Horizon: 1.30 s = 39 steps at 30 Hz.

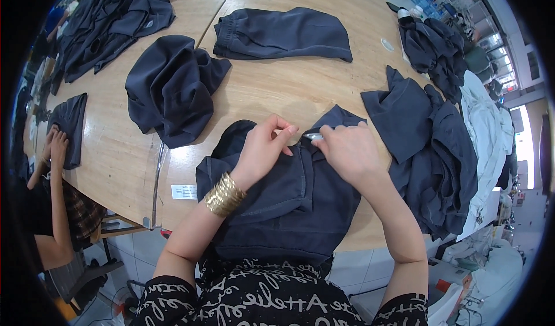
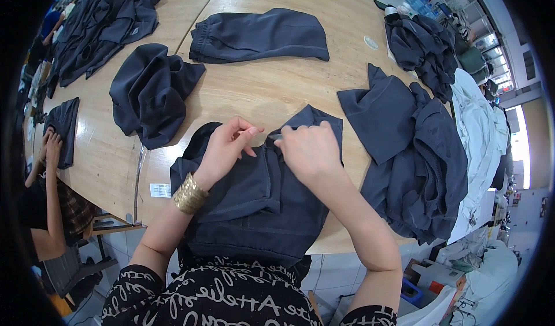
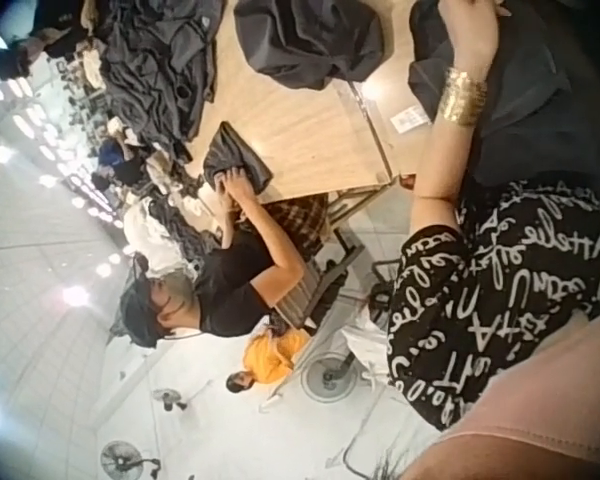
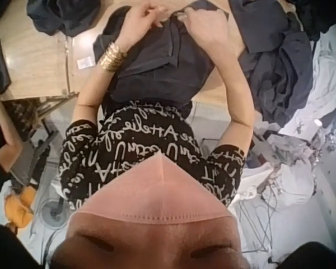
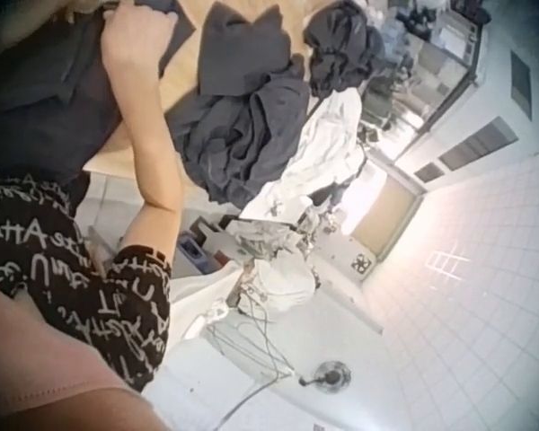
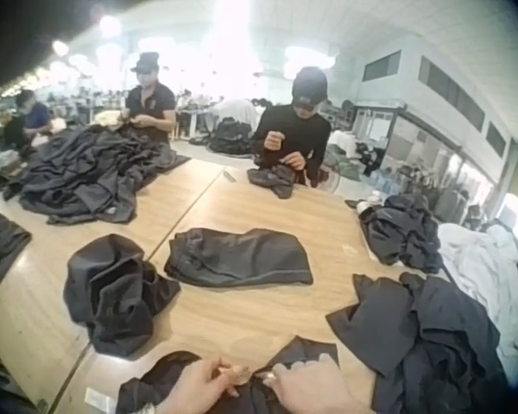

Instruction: Using snips to trim loose threads from the waistband and seams of dark gray shorts.

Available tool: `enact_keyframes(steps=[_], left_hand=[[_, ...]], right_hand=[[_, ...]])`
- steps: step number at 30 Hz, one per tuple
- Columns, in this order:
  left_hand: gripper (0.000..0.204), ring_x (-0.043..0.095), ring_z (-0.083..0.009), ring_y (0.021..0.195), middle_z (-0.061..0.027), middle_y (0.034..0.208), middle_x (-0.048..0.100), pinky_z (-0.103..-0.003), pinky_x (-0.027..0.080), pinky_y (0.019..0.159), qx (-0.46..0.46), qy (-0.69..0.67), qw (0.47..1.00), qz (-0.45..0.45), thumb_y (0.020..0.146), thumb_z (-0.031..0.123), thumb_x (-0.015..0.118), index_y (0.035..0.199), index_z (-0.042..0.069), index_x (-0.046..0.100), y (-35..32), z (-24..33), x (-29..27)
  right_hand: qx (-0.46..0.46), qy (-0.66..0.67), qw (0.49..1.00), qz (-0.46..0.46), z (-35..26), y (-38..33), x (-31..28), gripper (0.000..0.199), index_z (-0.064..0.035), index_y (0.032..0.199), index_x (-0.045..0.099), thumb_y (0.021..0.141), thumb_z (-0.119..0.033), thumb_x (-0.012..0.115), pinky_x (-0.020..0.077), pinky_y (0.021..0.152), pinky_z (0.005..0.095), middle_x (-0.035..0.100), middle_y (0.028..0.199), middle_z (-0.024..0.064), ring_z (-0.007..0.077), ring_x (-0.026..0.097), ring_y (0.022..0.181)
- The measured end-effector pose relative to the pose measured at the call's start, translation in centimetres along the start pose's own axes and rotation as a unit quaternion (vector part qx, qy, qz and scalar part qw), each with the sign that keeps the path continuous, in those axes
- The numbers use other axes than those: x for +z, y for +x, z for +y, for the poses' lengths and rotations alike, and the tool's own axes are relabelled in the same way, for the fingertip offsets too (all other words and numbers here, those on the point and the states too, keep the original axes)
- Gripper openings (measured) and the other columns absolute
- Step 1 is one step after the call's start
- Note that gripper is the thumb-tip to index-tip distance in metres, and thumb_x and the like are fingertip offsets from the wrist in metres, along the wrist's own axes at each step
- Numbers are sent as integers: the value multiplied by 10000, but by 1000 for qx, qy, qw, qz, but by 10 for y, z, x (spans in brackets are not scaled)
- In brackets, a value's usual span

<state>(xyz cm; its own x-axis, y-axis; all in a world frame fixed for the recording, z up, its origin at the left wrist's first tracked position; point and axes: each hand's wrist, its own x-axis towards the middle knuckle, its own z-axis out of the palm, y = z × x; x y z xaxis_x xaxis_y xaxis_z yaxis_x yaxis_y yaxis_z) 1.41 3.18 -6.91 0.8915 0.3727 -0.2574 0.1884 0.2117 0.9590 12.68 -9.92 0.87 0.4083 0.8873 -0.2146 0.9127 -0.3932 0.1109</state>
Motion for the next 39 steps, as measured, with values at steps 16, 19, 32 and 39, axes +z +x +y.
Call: enact_keyframes(steps=[16, 19, 32, 39], left_hand=[[459, 586, -329, 872, -173, 915, 564, -391, 474, 736, 194, 466, 860, 69, 726, 193, 733, 1041, -16, 473, -11, -30, 19], [353, 617, -221, 821, -118, 885, 611, -326, 490, 738, 121, 338, 933, 31, 762, 95, 694, 1045, -51, 541, -13, -20, 7], [324, 577, -37, 808, -19, 919, 646, -181, 474, 732, -21, -71, 986, -151, 799, 11, 691, 1108, -35, 608, -52, 20, -17], [258, 574, -46, 783, -15, 869, 647, -200, 463, 715, -13, 41, 990, -135, 851, 131, 672, 1052, -25, 629, -52, 9, -18]], right_hand=[[134, 503, 840, 152, -9, -10, 26, 322, -46, 959, 565, 889, -360, 587, 450, 641, 348, 596, 727, 149, 310, 599, 693], [124, 510, 831, 185, -5, -20, 37, 234, -43, 943, 567, 854, -244, 650, 438, 617, 291, 585, 719, 126, 227, 582, 647], [-32, 600, 774, 199, -33, -50, 29, 264, -26, 1000, 593, 767, -51, 715, 427, 627, 196, 621, 849, 25, 63, 515, 664], [9, 566, 786, 248, -42, -57, 42, 154, -4, 884, 635, 754, 17, 715, 387, 540, 186, 619, 744, 1, 39, 484, 595]])
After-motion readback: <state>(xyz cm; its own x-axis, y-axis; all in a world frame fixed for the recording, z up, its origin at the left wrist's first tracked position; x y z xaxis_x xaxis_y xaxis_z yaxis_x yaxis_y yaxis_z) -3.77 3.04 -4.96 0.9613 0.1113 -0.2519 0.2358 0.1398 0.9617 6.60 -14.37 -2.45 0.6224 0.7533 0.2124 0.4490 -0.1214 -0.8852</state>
